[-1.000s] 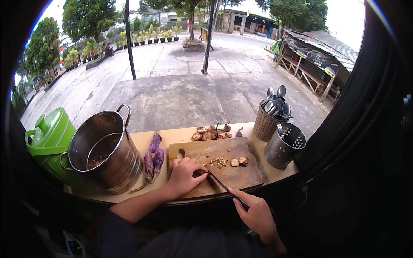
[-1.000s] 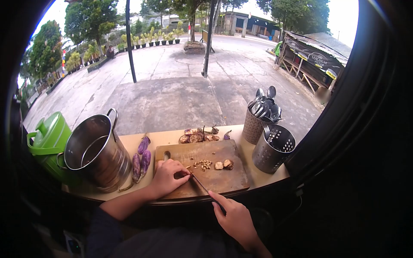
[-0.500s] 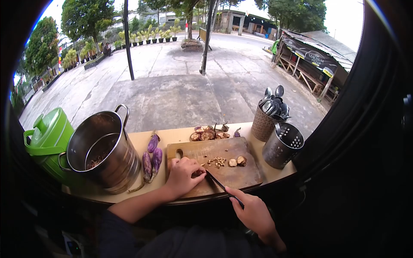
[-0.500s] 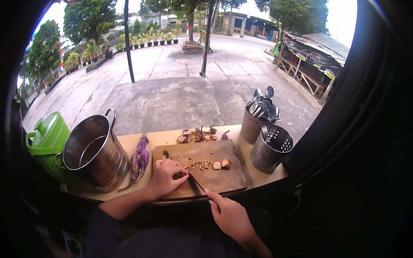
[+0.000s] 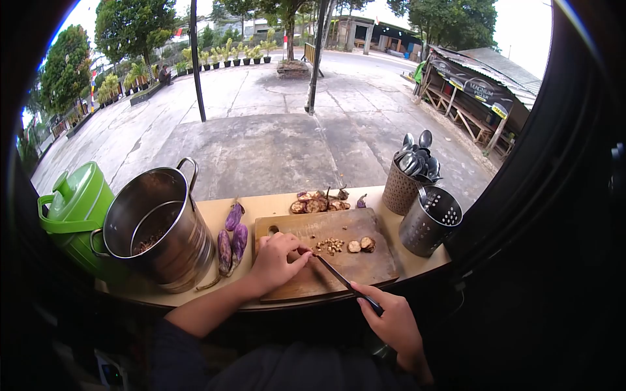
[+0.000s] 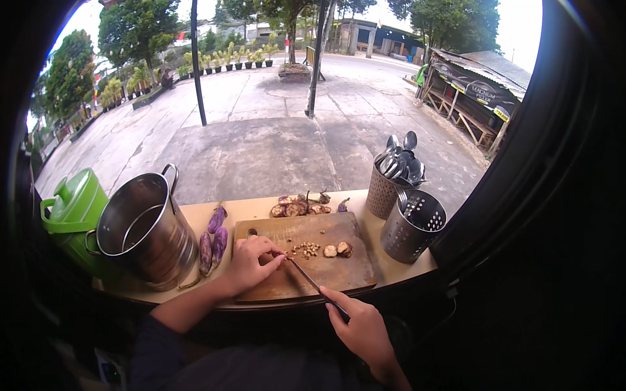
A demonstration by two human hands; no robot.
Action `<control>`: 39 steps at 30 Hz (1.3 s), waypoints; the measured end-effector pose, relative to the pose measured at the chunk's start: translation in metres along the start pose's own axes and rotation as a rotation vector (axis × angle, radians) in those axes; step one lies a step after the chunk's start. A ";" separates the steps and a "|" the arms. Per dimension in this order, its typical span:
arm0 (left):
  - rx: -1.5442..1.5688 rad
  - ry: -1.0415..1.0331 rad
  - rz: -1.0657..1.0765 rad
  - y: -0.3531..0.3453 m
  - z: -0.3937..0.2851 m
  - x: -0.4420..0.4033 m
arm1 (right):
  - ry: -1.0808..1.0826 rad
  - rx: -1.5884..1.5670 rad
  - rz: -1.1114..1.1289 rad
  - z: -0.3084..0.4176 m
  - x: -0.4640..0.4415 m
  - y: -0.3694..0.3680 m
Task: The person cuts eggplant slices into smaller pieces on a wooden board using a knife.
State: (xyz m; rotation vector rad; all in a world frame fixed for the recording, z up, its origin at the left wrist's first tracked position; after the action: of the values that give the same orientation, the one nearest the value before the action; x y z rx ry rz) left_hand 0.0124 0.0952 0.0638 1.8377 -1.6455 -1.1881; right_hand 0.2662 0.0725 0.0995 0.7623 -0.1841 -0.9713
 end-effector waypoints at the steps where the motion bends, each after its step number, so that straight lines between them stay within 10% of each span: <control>1: -0.021 0.009 0.021 0.000 0.000 -0.001 | 0.000 0.000 0.000 -0.001 0.000 0.000; 39: -0.072 0.002 0.040 -0.003 0.004 -0.002 | -0.036 0.126 0.018 0.001 -0.014 -0.017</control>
State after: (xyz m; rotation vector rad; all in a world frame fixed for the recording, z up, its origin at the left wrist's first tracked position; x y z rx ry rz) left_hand 0.0109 0.0981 0.0600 1.7538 -1.6089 -1.2123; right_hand 0.2462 0.0771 0.0918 0.8575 -0.2852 -0.9639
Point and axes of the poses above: each hand's wrist, its own x-axis away from the middle knuckle, its own y-axis out of the back of the hand, z = x × y, the point moved 7 cm from there along -x, towards the middle knuckle, and after that the axes turned 7 degrees about z, right-handed, at the moved point
